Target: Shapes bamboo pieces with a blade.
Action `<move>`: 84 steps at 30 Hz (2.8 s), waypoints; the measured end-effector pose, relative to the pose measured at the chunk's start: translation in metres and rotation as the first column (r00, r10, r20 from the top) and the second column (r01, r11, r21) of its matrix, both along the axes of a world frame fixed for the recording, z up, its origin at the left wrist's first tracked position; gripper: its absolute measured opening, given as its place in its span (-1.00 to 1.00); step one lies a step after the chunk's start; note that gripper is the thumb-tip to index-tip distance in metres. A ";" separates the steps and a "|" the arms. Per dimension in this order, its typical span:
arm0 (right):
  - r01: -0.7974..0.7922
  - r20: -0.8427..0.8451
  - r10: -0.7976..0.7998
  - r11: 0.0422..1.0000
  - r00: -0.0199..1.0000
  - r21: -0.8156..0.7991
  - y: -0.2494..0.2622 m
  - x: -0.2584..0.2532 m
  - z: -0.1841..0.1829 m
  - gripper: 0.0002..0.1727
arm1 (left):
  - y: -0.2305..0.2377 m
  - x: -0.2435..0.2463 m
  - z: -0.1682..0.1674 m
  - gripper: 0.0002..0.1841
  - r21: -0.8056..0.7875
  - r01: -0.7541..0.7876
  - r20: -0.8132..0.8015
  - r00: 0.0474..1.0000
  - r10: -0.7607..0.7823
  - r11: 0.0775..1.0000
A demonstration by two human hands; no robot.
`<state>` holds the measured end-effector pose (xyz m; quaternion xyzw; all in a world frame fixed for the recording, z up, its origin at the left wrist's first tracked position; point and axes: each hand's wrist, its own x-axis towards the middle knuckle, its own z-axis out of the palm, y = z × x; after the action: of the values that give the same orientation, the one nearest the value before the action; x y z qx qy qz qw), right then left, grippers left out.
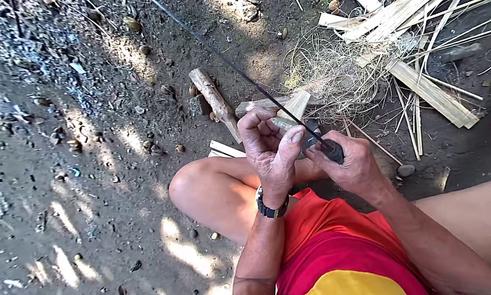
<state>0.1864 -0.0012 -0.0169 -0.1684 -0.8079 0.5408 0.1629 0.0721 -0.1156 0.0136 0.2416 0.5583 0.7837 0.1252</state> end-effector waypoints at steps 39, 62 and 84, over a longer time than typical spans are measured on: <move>0.043 0.632 -0.084 0.996 0.771 0.080 0.037 -0.004 -0.125 -0.50 | -0.004 -0.001 0.003 -0.55 -0.120 -0.045 -0.187 0.982 0.022 0.992; 0.094 0.145 -0.121 0.980 0.982 0.176 0.009 -0.002 -0.068 -0.70 | -0.008 0.013 -0.001 -0.55 -0.172 -0.062 -0.221 0.975 0.023 0.983; 0.025 0.666 -0.104 0.992 0.739 0.127 0.060 -0.019 -0.143 -0.48 | -0.022 0.011 -0.002 -0.60 -0.195 -0.072 -0.305 0.952 0.009 0.978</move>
<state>0.1676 0.0589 -0.1601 -0.3703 -0.8343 0.3930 -0.1112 0.0831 -0.1377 0.0116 0.3330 0.6531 0.6786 0.0460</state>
